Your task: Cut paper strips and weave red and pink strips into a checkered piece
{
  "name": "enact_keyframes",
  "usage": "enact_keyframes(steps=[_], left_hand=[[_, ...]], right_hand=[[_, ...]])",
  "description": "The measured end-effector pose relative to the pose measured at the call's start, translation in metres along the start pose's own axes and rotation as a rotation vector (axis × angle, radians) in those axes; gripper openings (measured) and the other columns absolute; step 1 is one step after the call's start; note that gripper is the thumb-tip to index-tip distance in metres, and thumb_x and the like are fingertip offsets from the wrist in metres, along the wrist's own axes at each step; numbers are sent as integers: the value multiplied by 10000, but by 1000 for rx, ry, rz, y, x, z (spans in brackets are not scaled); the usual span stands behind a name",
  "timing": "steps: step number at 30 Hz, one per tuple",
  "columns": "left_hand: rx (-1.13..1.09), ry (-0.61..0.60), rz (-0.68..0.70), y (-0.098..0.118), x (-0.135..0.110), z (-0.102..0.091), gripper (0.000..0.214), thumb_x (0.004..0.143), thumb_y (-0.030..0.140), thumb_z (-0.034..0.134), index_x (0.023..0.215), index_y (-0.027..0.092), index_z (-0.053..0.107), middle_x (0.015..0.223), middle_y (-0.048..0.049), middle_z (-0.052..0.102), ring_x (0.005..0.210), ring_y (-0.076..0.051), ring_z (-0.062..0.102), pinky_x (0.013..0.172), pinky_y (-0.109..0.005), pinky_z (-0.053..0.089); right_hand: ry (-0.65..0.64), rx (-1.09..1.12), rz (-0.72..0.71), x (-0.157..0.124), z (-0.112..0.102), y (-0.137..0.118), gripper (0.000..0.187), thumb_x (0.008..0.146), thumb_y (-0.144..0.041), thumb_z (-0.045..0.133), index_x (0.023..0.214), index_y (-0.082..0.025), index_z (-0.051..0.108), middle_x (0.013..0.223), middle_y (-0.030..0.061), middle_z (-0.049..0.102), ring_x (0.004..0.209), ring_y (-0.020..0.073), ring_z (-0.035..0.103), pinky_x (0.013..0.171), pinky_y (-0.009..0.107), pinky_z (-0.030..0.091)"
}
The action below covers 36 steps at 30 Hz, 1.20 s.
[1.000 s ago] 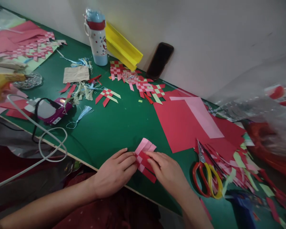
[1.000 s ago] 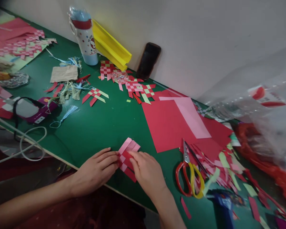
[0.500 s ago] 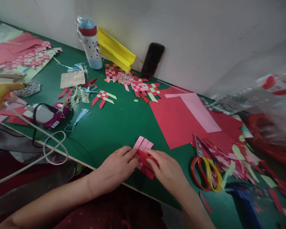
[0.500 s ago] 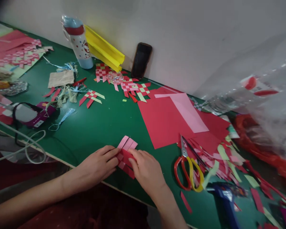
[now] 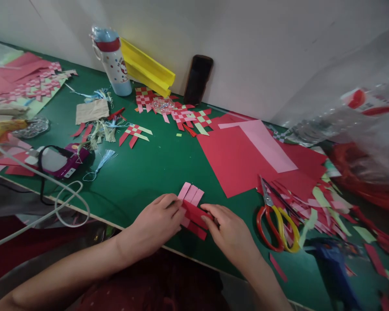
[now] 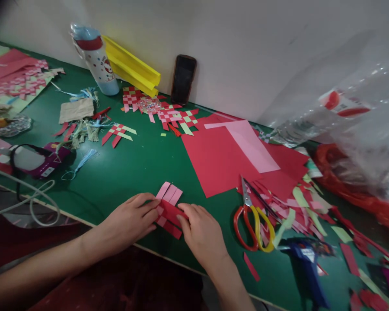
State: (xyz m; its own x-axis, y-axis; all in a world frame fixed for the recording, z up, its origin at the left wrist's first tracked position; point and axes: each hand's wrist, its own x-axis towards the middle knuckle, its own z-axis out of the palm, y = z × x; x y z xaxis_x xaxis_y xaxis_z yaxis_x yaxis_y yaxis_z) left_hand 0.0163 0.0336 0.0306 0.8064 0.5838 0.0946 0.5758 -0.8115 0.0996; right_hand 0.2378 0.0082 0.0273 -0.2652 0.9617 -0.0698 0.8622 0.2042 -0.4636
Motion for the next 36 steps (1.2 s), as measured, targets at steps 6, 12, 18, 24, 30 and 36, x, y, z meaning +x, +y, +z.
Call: enact_keyframes(steps=[6,12,18,24,30,36], left_hand=[[-5,-26,-84,-1,20,-7,49,866,140,610,912,141,593,803,-51,650,864,-236,580,728,-350,491],[-63,-65,-157,-4,39,-9,38,857,130,612,874,162,623,772,-38,663,827,-243,586,679,-351,483],[-191,-129,-187,-7,40,-6,107,901,132,507,944,172,596,929,-55,619,835,-204,571,731,-322,486],[-451,-155,-282,-11,40,0,249,791,16,440,978,155,528,958,-60,563,840,-179,556,759,-308,491],[-548,-130,-283,-14,36,6,323,709,17,448,996,152,508,974,-69,537,895,-205,534,813,-356,487],[-606,-110,-268,-15,34,8,356,740,33,456,1056,168,552,1016,-69,538,942,-198,541,832,-337,479]], right_hand=[[8,-41,73,-1,1,-2,139,891,-231,515,997,-219,604,942,52,663,897,223,613,769,344,469],[-21,-76,128,1,1,-10,130,865,-150,489,912,-213,592,938,47,621,885,209,584,780,329,436],[-31,-137,177,2,1,-15,154,856,-119,487,909,-217,593,929,40,615,896,214,580,758,319,405],[25,-141,156,1,3,-16,99,848,-144,535,871,-225,587,894,33,630,856,211,588,721,320,408],[72,-127,140,1,5,-15,85,822,-144,573,840,-225,559,872,29,633,818,209,592,694,320,415],[36,-40,144,1,2,-16,93,828,-142,560,846,-231,539,794,3,645,752,195,599,649,306,407]])
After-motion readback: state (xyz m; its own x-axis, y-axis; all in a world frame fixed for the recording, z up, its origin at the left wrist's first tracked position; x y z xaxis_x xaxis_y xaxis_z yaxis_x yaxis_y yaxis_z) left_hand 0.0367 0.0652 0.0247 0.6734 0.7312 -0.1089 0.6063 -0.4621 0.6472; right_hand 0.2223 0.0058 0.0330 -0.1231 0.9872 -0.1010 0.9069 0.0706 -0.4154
